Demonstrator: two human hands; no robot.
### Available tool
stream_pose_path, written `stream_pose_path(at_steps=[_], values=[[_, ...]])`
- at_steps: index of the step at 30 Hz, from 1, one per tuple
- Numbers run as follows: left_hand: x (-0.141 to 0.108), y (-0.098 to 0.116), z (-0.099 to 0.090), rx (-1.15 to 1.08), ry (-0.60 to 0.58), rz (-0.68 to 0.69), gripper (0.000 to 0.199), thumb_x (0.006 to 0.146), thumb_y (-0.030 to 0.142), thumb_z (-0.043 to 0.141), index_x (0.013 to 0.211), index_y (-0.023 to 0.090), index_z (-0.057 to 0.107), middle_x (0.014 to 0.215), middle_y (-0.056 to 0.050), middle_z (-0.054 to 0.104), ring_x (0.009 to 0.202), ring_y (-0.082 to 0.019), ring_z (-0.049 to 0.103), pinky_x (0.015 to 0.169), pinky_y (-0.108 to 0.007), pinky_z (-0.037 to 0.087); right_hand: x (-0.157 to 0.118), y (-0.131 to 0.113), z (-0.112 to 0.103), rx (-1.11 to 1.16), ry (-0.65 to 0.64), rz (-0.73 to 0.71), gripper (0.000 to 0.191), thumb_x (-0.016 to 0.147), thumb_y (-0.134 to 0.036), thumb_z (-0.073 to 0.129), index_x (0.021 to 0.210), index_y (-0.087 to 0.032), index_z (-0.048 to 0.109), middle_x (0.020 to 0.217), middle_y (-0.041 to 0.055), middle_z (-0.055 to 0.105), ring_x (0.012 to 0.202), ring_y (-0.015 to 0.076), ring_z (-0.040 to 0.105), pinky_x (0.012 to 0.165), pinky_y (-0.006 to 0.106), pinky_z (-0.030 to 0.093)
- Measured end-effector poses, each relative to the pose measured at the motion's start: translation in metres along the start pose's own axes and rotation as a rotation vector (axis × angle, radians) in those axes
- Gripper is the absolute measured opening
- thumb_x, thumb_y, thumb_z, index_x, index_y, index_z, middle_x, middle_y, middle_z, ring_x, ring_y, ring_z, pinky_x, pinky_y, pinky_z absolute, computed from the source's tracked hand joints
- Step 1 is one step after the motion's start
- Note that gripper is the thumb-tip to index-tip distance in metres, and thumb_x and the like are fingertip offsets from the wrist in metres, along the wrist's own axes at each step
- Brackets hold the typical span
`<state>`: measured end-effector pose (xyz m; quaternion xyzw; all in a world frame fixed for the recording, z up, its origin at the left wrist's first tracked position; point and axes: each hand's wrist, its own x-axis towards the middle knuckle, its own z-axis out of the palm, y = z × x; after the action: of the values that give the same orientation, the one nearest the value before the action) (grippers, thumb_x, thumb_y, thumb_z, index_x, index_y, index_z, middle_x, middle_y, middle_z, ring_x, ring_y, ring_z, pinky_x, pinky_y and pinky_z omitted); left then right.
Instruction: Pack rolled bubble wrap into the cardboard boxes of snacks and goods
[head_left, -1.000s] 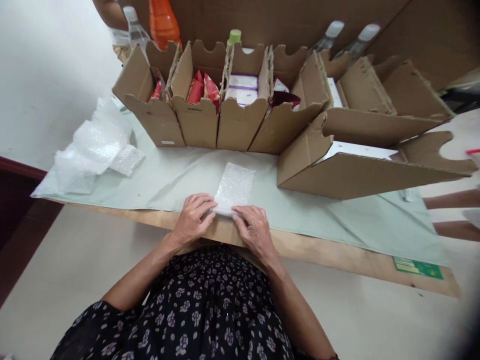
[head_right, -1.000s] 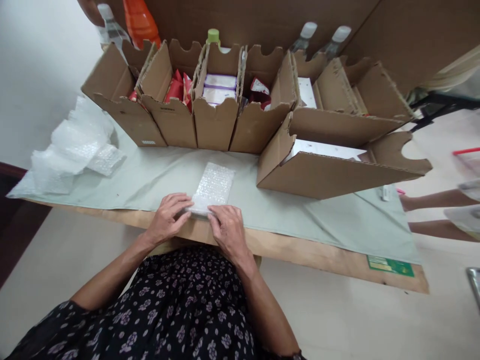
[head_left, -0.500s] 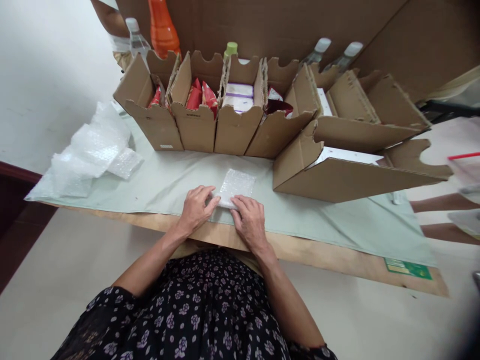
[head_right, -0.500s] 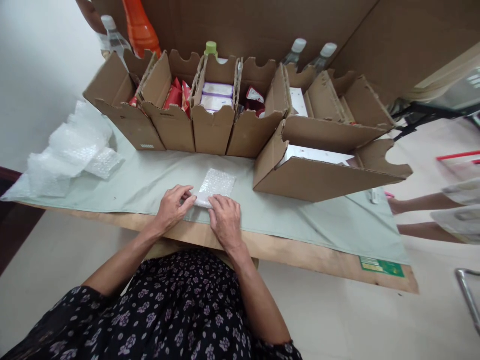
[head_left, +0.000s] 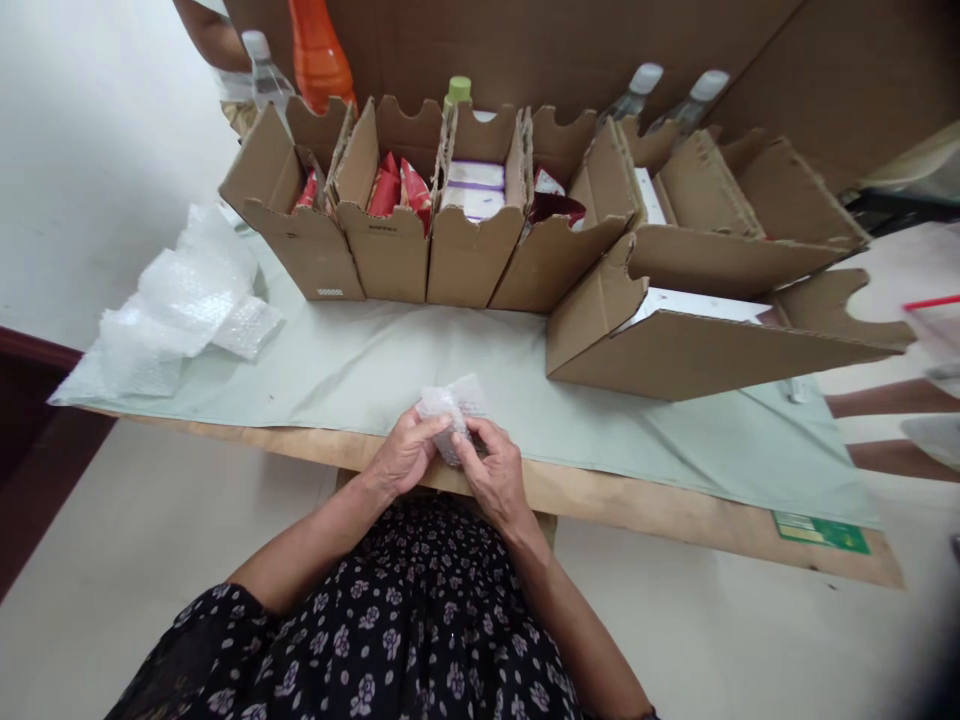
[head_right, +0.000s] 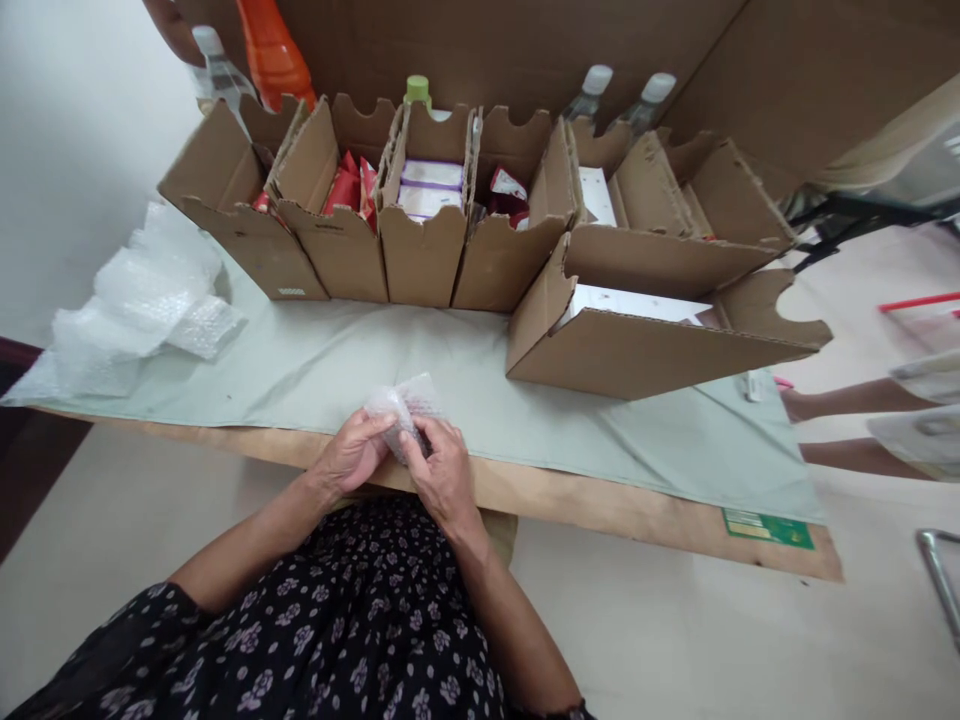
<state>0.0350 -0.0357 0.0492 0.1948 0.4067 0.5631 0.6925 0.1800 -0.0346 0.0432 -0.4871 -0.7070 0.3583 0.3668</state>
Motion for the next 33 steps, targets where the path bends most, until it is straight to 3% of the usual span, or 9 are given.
stream_pose_path(at_steps=[4, 9, 13, 15, 18, 23, 26, 29, 33], values=[[-0.002, -0.004, 0.002, -0.02, 0.034, 0.031, 0.045, 0.069, 0.037, 0.089, 0.106, 0.017, 0.072, 0.106, -0.007, 0.079, 0.109, -0.025, 0.072, 0.107, -0.039, 0.05, 0.001, 0.009, -0.01, -0.147, 0.077, -0.06, 0.024, 0.1, -0.041, 0.059, 0.112, -0.025, 0.072, 0.112, 0.0074, 0.075, 0.104, 0.0256, 0.069, 0.096, 0.046, 0.051], [-0.006, 0.001, 0.002, 0.008, 0.008, 0.026, 0.045, 0.069, 0.034, 0.088, 0.108, 0.016, 0.072, 0.104, -0.007, 0.079, 0.108, -0.026, 0.072, 0.103, -0.04, 0.052, 0.016, 0.025, -0.029, 0.011, 0.191, 0.033, 0.051, 0.091, -0.052, 0.069, 0.132, -0.022, 0.063, 0.131, 0.0137, 0.068, 0.106, 0.0253, 0.068, 0.092, 0.044, 0.057], [-0.007, 0.001, 0.003, 0.082, 0.02, 0.059, 0.044, 0.071, 0.034, 0.086, 0.108, 0.016, 0.071, 0.101, -0.006, 0.079, 0.101, -0.024, 0.072, 0.096, -0.036, 0.053, 0.022, 0.022, -0.03, 0.133, 0.049, 0.015, 0.024, 0.093, -0.045, 0.067, 0.102, -0.022, 0.072, 0.099, 0.0064, 0.076, 0.09, 0.0219, 0.07, 0.083, 0.037, 0.058], [-0.005, -0.001, 0.002, 0.138, 0.067, 0.103, 0.042, 0.073, 0.035, 0.084, 0.108, 0.017, 0.07, 0.101, -0.005, 0.078, 0.098, -0.022, 0.071, 0.093, -0.034, 0.053, 0.019, 0.016, -0.022, 0.118, 0.048, -0.034, 0.021, 0.097, -0.04, 0.063, 0.089, -0.023, 0.072, 0.09, 0.0048, 0.075, 0.087, 0.0214, 0.07, 0.083, 0.037, 0.058], [-0.003, -0.004, 0.002, 0.186, 0.148, 0.165, 0.042, 0.076, 0.039, 0.081, 0.111, 0.019, 0.067, 0.104, -0.003, 0.076, 0.099, -0.02, 0.069, 0.093, -0.032, 0.053, 0.009, 0.008, -0.006, 0.017, 0.072, -0.091, 0.02, 0.101, -0.035, 0.057, 0.1, -0.025, 0.074, 0.102, 0.007, 0.076, 0.098, 0.0232, 0.071, 0.093, 0.041, 0.058], [-0.009, -0.008, 0.005, 0.218, 0.104, 0.209, 0.059, 0.091, 0.047, 0.069, 0.142, 0.025, 0.051, 0.14, -0.008, 0.066, 0.131, -0.023, 0.061, 0.115, -0.037, 0.047, -0.003, 0.008, 0.011, -0.148, 0.03, -0.126, 0.039, 0.1, -0.042, 0.057, 0.134, -0.023, 0.064, 0.133, 0.0131, 0.07, 0.122, 0.0286, 0.066, 0.102, 0.049, 0.055], [-0.018, -0.012, 0.01, 0.306, 0.014, 0.238, 0.072, 0.096, 0.047, 0.066, 0.158, 0.027, 0.035, 0.163, -0.009, 0.047, 0.152, -0.026, 0.043, 0.126, -0.039, 0.036, -0.002, 0.009, 0.007, -0.174, 0.013, -0.114, 0.042, 0.099, -0.043, 0.058, 0.133, -0.021, 0.062, 0.129, 0.0142, 0.073, 0.115, 0.0294, 0.069, 0.098, 0.048, 0.055], [-0.023, -0.016, 0.012, 0.415, -0.029, 0.225, 0.074, 0.099, 0.048, 0.062, 0.162, 0.026, 0.03, 0.171, -0.009, 0.035, 0.16, -0.028, 0.03, 0.13, -0.04, 0.031, 0.0, 0.008, -0.005, -0.159, 0.012, -0.074, 0.036, 0.096, -0.042, 0.061, 0.125, -0.022, 0.066, 0.117, 0.0107, 0.077, 0.102, 0.0268, 0.071, 0.091, 0.044, 0.056], [-0.019, -0.017, 0.012, 0.403, -0.03, 0.19, 0.077, 0.094, 0.052, 0.068, 0.158, 0.024, 0.036, 0.16, -0.012, 0.05, 0.149, -0.029, 0.047, 0.122, -0.04, 0.042, 0.001, 0.005, -0.019, -0.101, 0.023, -0.032, 0.025, 0.094, -0.036, 0.063, 0.116, -0.024, 0.07, 0.109, 0.0063, 0.079, 0.095, 0.0243, 0.071, 0.088, 0.04, 0.056]])
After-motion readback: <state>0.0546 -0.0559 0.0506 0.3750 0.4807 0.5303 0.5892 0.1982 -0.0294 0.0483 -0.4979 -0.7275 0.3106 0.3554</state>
